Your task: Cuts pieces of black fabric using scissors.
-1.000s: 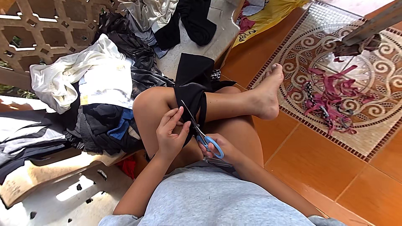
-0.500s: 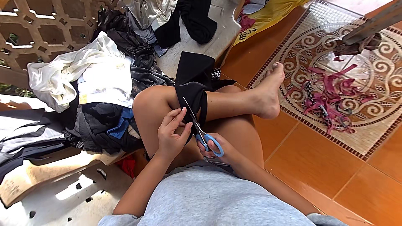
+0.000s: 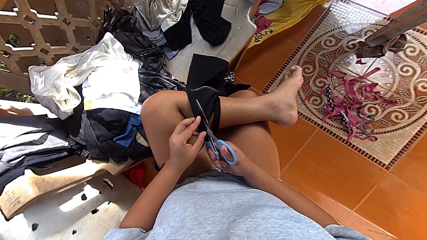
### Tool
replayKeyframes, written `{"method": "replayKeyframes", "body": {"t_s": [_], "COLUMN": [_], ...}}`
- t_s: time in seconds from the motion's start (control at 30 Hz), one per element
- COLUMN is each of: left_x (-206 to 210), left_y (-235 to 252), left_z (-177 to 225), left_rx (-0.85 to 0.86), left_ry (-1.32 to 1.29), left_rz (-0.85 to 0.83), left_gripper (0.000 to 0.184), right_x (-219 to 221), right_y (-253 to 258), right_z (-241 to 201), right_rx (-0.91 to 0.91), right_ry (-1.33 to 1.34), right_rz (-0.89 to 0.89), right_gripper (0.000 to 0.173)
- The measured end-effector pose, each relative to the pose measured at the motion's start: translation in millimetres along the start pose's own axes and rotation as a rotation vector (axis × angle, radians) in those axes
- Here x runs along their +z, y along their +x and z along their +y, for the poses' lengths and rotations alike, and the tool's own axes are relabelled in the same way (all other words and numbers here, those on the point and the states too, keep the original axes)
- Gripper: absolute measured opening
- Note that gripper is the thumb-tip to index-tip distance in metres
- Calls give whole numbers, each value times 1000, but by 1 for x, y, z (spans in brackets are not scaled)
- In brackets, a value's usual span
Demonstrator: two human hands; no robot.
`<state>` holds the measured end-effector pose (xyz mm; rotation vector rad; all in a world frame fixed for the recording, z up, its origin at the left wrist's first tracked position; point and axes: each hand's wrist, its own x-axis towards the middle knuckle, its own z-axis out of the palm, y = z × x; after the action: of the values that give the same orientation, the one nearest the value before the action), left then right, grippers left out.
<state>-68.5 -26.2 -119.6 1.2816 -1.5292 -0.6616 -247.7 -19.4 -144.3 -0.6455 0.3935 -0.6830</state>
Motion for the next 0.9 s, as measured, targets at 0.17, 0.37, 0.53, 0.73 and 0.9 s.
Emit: {"method": "replayKeyframes", "body": {"t_s": [0.17,0.37,0.53,0.73,0.9], "left_x": [-1,-1,0,-1,0], "left_y": [0,0,-1,0,-1], "left_z": [-1,-1,1,0,-1], "left_rx": [1,2,30,31,34], "left_ry": [-10,-23,2,1,4], "left_rz": [-5,-10,-36,-37,-36], "left_gripper": [33,33,31,30,30], "right_x": [1,2,1,3,7], "right_y": [1,1,3,6,6], "right_z": [0,-1,-3,-6,-5], "right_rx": [-5,-16,16,41,19], "right_ry": [8,14,75,83,88], "right_rz": [5,35,33,36,89], "right_gripper": [42,36,46,47,41]}}
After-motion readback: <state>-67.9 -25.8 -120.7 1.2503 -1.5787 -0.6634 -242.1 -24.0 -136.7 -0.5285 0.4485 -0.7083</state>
